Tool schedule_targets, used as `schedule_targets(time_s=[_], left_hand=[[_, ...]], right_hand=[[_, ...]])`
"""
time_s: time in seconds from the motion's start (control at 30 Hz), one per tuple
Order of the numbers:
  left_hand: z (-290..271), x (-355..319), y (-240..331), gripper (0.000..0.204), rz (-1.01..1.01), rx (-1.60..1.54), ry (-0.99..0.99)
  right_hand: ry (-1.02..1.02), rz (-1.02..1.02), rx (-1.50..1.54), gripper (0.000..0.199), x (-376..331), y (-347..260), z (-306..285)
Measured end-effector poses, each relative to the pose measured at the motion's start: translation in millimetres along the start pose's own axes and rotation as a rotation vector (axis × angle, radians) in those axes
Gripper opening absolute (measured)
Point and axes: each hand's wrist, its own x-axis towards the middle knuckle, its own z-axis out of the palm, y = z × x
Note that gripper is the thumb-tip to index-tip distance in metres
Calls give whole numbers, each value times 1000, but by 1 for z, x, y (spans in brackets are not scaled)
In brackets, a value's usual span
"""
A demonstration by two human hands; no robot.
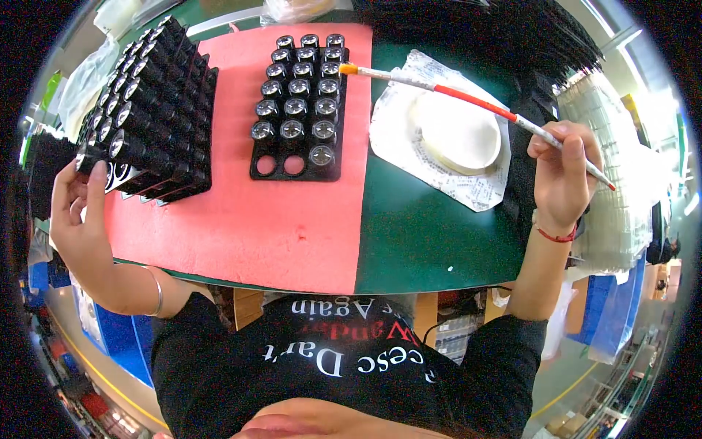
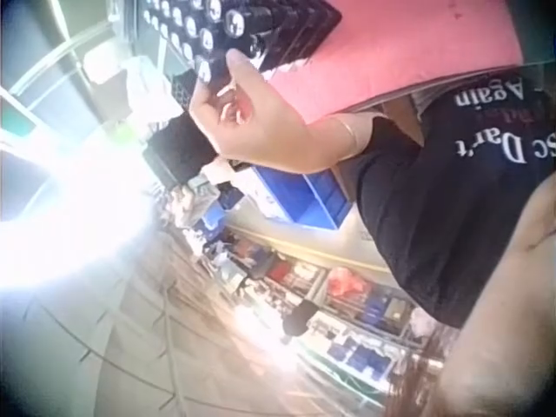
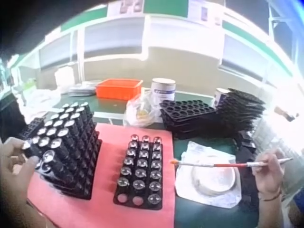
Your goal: Applying a yellow substance to the rim of small black cylindrical components using a paintbrush.
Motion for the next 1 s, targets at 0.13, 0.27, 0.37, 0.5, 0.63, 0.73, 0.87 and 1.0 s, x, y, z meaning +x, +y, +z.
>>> schedule_targets(time_s=[0.13,0.27,0.37,0.5,0.63,0.73,0.87,1.0], left_hand=[[3,0,-2,22,145,153,-66],[4,-3,-6,22,114,87,-81],[4,1,-5,22,113,164,-97],[4,5,-9,22,81,157,-124],[4,6,-14,20,110,94,-149],[4,5,-15,19,99,62,-147],[3,8,-14,18,47,19,-202],[3,8,-12,18,66,9,-218]], right_hand=[[34,5,-15,22,-2,-3,0],[-5,-6,-50,23,-1,-3,1],[-7,-12,-65,23,-1,-5,3],[24,-21,-68,23,-2,-6,2],[29,-17,-53,23,-2,-6,-1],[7,-17,-36,23,-1,-3,-1],[-6,-31,-59,23,-1,-7,2],[-21,-23,-75,23,-1,-9,3]])
